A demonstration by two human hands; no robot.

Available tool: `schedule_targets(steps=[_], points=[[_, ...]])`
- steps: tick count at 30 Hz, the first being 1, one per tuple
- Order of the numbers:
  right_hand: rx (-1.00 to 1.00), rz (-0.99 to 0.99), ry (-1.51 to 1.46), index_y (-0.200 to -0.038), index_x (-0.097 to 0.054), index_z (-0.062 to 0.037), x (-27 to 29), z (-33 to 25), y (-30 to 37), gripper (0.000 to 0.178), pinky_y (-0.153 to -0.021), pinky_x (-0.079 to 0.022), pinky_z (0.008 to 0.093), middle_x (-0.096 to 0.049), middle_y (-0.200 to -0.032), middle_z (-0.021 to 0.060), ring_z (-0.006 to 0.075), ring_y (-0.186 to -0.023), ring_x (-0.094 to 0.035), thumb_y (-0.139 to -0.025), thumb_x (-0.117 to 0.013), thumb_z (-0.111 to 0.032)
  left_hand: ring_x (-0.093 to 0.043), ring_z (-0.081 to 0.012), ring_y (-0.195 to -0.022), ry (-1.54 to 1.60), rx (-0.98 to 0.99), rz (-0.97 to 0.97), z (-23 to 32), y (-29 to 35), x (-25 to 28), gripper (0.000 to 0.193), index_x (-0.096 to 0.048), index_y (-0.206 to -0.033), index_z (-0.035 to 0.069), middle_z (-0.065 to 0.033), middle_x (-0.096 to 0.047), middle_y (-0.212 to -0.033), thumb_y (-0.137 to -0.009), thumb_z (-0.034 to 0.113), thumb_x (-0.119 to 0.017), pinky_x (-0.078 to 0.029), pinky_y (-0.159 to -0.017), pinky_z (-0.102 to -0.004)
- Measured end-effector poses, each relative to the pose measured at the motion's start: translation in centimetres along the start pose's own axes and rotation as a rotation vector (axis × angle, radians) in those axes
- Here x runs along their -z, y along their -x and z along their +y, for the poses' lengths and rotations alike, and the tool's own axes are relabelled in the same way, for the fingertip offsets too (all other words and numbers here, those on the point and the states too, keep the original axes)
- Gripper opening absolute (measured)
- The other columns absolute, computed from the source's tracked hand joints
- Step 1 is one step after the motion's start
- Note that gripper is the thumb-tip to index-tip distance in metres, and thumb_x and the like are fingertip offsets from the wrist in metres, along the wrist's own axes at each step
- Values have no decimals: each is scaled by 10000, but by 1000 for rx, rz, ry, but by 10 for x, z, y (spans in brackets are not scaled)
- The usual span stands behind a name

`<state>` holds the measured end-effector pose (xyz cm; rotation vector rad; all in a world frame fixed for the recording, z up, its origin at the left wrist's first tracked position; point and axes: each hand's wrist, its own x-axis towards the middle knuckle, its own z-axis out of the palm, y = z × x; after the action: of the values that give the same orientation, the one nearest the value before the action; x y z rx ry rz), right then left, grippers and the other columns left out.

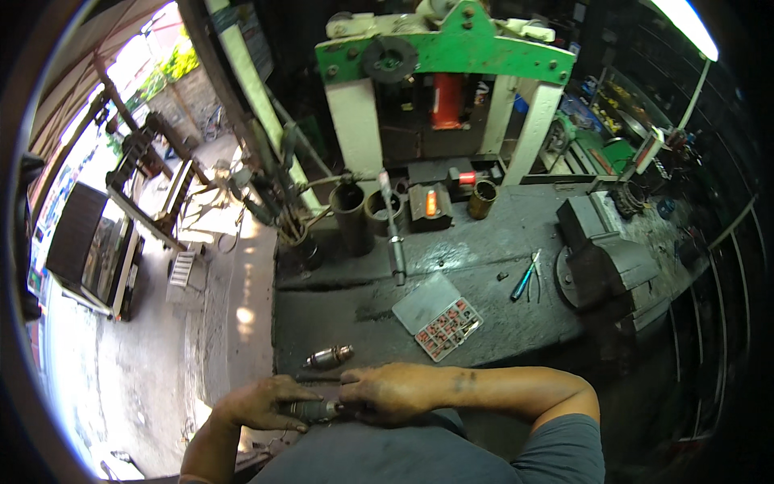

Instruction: The person selects a small metal component from a tray, inserts it into a cylindrical tool, and uses a rotary tool to grind or polish the component while holding it steady. The person then removes the component and places it back on the tray.

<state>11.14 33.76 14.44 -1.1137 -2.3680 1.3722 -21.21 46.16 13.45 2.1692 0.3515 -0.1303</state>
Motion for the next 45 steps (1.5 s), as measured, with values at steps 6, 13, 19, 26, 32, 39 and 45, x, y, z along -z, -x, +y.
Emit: schedule_targets(steps=[6, 13, 19, 26, 32, 39, 45], points=[[121, 67, -75, -1334, -684, -80, 2, -5, 7, 325, -1024, -596, 574, -641, -1378, 221, 495, -1212, -710, -1053, -733, -236, -755, -386, -1242, 128, 84, -175, -6, -2, 5, 713, -749, -1529, 100, -232, -775, -1435, -924, 396, -981, -568, -1115, -479], [194, 77, -41, -1265, -682, -55, 2, -5, 18, 292, -970, -595, 577, -658, -1299, 225, 496, -1156, -709, -1019, -742, -201, -737, -328, -1362, 236, 25, -223, -17, -16, 5, 725, -736, -1526, 33, -216, -768, -1460, -909, 293, -1013, -576, -1139, -438], [222, 127, 7, -1267, -679, -44, -4, -4, 26, 251, -987, -601, 573, -672, -1264, 271, 507, -1148, -714, -1088, -667, -219, -731, -344, -1376, 192, 47, -345, -6, -32, 17, 747, -673, -1605, 43, -225, -753, -1507, -964, 289, -966, -557, -1159, -446], [149, 22, 77, -1290, -662, -38, -12, 3, 31, 278, -1017, -601, 566, -657, -1366, 294, 518, -1199, -711, -1110, -641, -249, -753, -345, -1198, 152, -76, -256, 16, -42, 8, 537, -746, -1384, 58, -194, -788, -1266, -933, 275, -942, -571, -1032, -475], [145, 379, 1, -1508, -620, -106, -3, 7, 42, 532, -977, -626, 507, -692, -1355, 233, 442, -1089, -748, -1046, -801, -297, -715, -305, -1355, 143, 21, -247, -15, -40, 9, 725, -652, -1607, 28, -204, -723, -1532, -1005, 323, -928, -547, -1146, -432], [-196, 582, -158, -1784, -357, -76, -13, 12, -26, 1297, -1126, -579, 509, -687, -1454, 244, 398, -1406, -676, -794, -1036, -567, -709, -158, -1263, 758, -85, 755, -29, -55, -34, 639, -552, -1546, 24, -54, -713, -1342, -1009, 63, -897, -578, -1157, -375], [-338, 491, 82, -1811, -329, -203, -15, 4, -74, 1145, -1016, -629, 596, -804, -1230, 304, 554, -1128, -782, -911, -878, -649, -661, -184, -1325, 757, 18, 970, -28, -55, -57, 739, -482, -1627, 12, -89, -677, -1396, -1020, 95, -896, -552, -1171, -378]])
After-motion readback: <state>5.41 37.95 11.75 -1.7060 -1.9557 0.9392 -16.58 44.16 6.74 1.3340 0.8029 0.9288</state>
